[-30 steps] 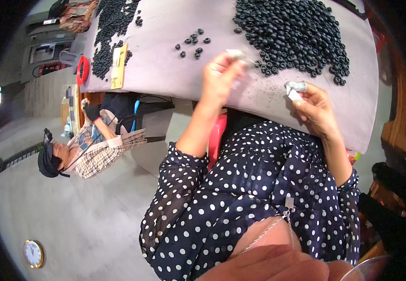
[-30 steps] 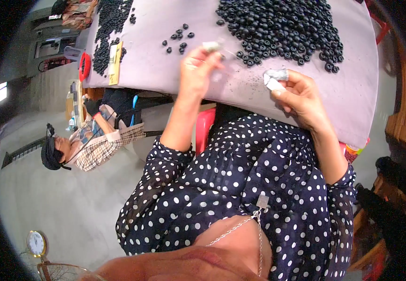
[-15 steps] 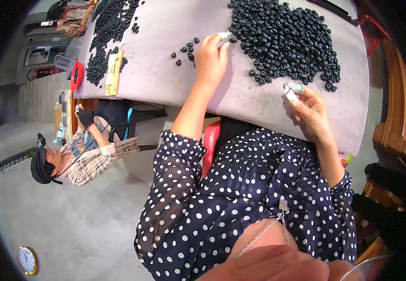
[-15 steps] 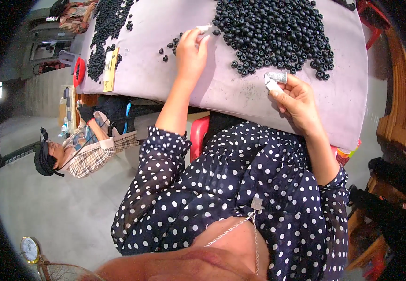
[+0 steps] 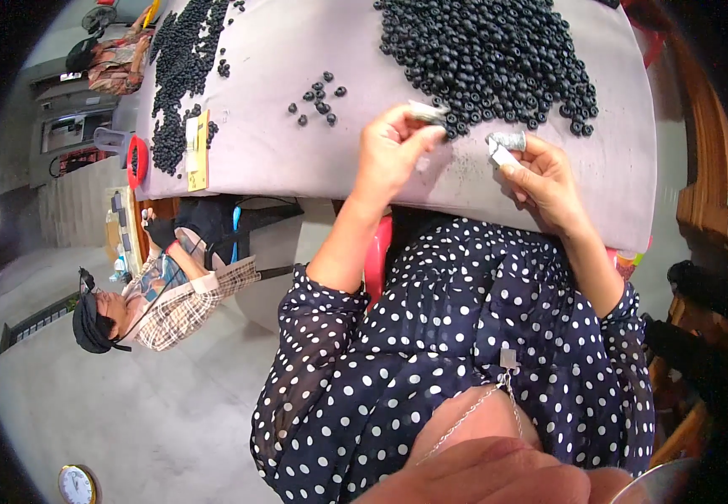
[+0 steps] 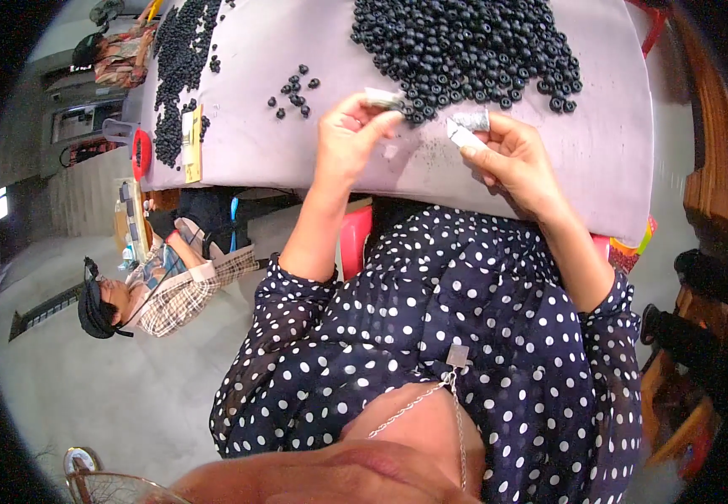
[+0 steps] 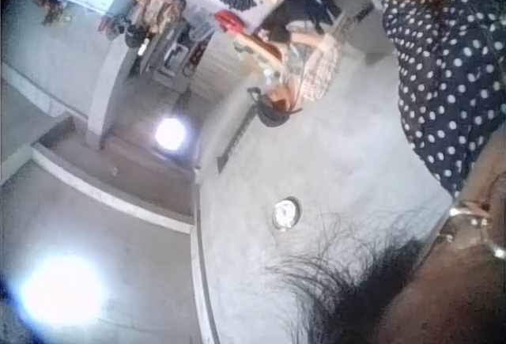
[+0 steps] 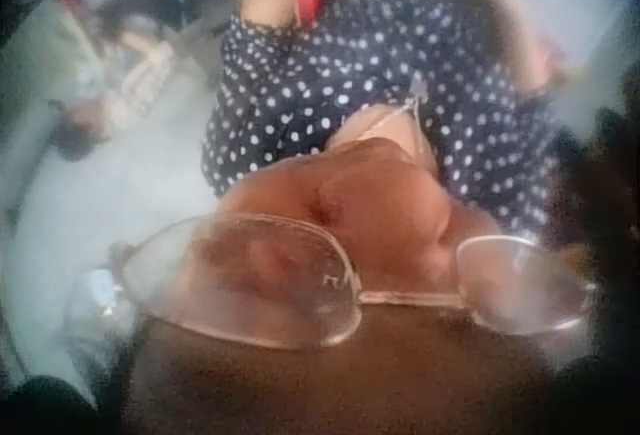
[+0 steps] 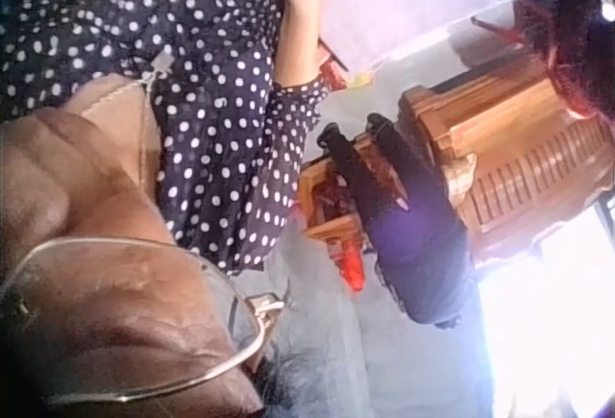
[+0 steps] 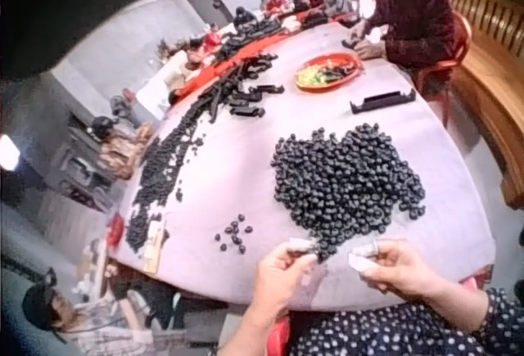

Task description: The person assembles small black plastic rings and components into larger units by hand on a table.

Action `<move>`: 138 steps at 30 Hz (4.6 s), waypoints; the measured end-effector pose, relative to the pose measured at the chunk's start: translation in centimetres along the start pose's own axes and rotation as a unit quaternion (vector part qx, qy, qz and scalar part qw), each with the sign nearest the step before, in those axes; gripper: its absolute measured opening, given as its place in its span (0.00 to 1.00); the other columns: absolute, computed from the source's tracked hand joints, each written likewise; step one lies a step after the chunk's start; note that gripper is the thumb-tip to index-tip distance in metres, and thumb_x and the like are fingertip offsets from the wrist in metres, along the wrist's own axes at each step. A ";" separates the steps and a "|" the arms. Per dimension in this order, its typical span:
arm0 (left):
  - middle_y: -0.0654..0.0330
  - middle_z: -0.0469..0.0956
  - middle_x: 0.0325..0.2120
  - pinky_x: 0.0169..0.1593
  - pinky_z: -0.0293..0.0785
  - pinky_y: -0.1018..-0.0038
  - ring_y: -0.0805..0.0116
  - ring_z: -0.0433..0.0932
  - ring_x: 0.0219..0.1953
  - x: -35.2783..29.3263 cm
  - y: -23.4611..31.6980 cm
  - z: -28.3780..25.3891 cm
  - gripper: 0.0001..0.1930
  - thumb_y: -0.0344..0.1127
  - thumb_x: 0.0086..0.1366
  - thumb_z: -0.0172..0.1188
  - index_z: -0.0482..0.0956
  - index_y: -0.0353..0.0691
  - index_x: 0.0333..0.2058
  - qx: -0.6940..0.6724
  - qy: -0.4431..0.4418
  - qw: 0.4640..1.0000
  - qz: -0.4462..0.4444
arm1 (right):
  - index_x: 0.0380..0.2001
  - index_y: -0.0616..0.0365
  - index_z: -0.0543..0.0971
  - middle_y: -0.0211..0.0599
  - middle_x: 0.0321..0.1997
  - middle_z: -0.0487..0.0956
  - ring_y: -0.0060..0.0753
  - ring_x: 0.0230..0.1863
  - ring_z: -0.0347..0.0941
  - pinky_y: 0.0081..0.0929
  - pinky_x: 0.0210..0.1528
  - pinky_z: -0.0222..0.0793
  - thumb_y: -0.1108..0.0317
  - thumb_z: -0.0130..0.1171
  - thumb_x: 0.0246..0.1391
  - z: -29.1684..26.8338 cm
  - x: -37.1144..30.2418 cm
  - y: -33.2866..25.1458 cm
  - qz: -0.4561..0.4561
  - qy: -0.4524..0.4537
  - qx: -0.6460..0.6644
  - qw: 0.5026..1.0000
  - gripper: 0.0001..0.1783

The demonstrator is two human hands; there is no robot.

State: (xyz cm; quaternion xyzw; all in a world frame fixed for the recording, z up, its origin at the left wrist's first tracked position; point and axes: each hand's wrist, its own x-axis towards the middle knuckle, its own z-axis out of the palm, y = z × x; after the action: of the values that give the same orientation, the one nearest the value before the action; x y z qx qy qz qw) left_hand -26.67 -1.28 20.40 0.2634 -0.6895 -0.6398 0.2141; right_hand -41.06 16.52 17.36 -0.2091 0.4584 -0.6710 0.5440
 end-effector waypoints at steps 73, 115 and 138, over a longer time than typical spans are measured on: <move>0.57 0.78 0.38 0.37 0.78 0.73 0.76 0.73 0.28 -2.1 -2.8 2.7 0.22 0.27 0.59 0.62 0.70 0.37 0.52 -0.490 -0.195 0.821 -0.220 | 0.48 0.63 0.72 0.30 0.30 0.78 0.11 0.16 0.63 0.09 0.15 0.55 0.73 0.62 0.51 0.2 -0.6 -0.7 0.058 -0.146 0.062 0.986 0.21; 0.59 0.75 0.26 0.30 0.70 0.79 0.70 0.72 0.23 0.6 -3.2 -0.4 0.10 0.25 0.53 0.63 0.79 0.36 0.36 0.422 0.035 0.884 0.197 | 0.46 0.60 0.75 0.21 0.24 0.71 0.09 0.17 0.58 0.09 0.16 0.51 0.71 0.57 0.56 -0.3 0.0 -0.5 -0.013 0.043 -0.012 0.999 0.14; 0.59 0.78 0.34 0.34 0.77 0.77 0.73 0.77 0.30 -2.7 -1.6 3.5 0.17 0.30 0.63 0.58 0.70 0.38 0.51 -0.429 -0.125 0.861 -0.243 | 0.49 0.63 0.72 0.26 0.27 0.75 0.10 0.18 0.63 0.08 0.17 0.55 0.68 0.62 0.53 0.7 -1.1 -0.7 0.051 -0.118 0.034 0.991 0.21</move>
State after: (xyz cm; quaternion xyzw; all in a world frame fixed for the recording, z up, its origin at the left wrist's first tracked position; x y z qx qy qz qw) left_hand -26.61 3.07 18.60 0.2222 -0.2821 -0.9316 0.0557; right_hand -40.51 17.27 18.59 -0.2443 0.3776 -0.6281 0.6350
